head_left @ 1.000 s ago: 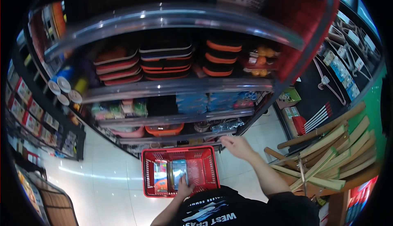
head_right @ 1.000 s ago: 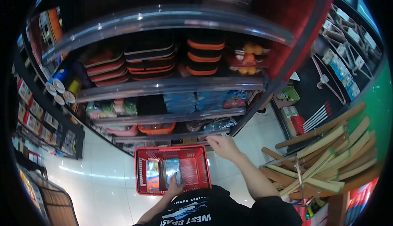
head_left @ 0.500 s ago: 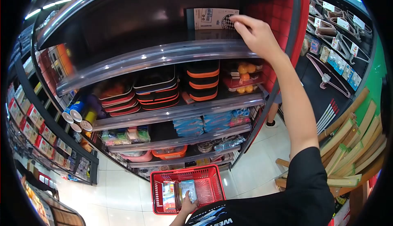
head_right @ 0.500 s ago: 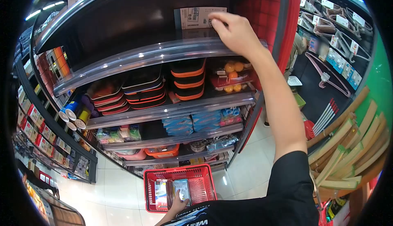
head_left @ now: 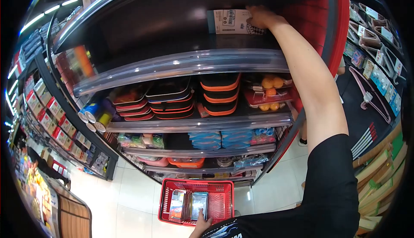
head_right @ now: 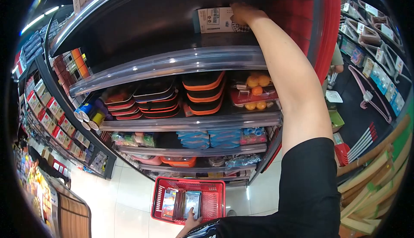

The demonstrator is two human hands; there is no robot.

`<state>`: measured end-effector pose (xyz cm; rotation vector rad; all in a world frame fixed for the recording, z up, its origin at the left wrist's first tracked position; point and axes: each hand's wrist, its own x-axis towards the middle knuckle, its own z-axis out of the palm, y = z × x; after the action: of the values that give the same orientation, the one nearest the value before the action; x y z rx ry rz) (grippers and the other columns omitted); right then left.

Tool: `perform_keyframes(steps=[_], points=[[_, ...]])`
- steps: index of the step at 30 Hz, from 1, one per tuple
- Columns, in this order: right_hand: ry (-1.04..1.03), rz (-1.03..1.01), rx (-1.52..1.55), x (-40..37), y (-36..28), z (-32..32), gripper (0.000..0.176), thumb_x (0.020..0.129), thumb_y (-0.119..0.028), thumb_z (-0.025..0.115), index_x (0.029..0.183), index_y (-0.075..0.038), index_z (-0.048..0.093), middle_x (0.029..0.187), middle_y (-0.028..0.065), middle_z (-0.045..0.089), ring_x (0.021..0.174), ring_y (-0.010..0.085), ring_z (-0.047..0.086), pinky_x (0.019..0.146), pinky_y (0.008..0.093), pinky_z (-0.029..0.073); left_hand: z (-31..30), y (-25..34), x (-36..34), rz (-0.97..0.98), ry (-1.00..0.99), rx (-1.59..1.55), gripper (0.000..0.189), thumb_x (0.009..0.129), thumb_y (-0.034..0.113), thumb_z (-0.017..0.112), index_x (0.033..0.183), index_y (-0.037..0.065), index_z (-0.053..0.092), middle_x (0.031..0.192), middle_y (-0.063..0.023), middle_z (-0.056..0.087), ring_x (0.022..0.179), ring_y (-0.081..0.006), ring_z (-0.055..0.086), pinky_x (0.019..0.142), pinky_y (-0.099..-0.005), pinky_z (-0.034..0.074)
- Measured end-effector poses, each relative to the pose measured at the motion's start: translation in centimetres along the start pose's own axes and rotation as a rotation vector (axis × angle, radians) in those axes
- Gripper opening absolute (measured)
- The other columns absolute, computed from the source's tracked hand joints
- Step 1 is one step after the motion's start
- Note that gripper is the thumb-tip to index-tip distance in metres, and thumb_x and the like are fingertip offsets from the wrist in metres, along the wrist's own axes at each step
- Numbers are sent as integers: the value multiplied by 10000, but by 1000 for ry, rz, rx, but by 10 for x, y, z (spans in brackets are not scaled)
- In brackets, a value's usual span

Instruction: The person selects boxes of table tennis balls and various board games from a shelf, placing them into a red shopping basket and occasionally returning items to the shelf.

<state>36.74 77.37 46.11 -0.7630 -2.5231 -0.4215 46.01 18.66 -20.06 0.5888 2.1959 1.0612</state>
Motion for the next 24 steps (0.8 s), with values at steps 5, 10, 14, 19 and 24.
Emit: perform_keyframes(steps=[5,10,14,19,24], points=[[88,48,-186,-18,-19,-18,633,841,-387,650,1388,-128,463,1389,137,497,1301,278,456,1052,436,406,6,16,-6,-67,-27,-26,944,782,296,732,1461,-18,156,1307,-389,443,1246,-457,471,1031,-442,397],[196,-49,-52,-29,-9,-15,507,841,-409,654,1261,-146,545,1255,129,596,1183,300,553,969,450,462,13,37,-7,-4,-28,-47,920,799,264,726,1451,-61,163,1365,-340,421,1293,-404,441,1067,-404,364],[277,14,71,-69,-21,-47,409,850,-366,653,1206,-179,581,1099,123,671,1049,324,633,887,460,500,9,42,-5,31,-57,-96,857,826,268,708,1441,-62,210,1359,-322,442,1281,-394,460,1059,-391,378],[629,-137,147,-150,-41,-93,369,862,-358,658,1149,-142,575,989,135,688,937,326,660,779,411,519,-3,38,7,143,-37,-16,736,887,275,660,1455,45,251,1286,-271,528,919,-278,666,786,-373,530],[746,-177,377,-255,-85,-111,334,841,-264,702,1100,-84,592,934,133,696,849,279,694,730,349,534,-49,128,-9,175,-81,-290,618,906,197,641,1404,-17,344,1196,-176,589,1108,-199,579,916,-310,476]])
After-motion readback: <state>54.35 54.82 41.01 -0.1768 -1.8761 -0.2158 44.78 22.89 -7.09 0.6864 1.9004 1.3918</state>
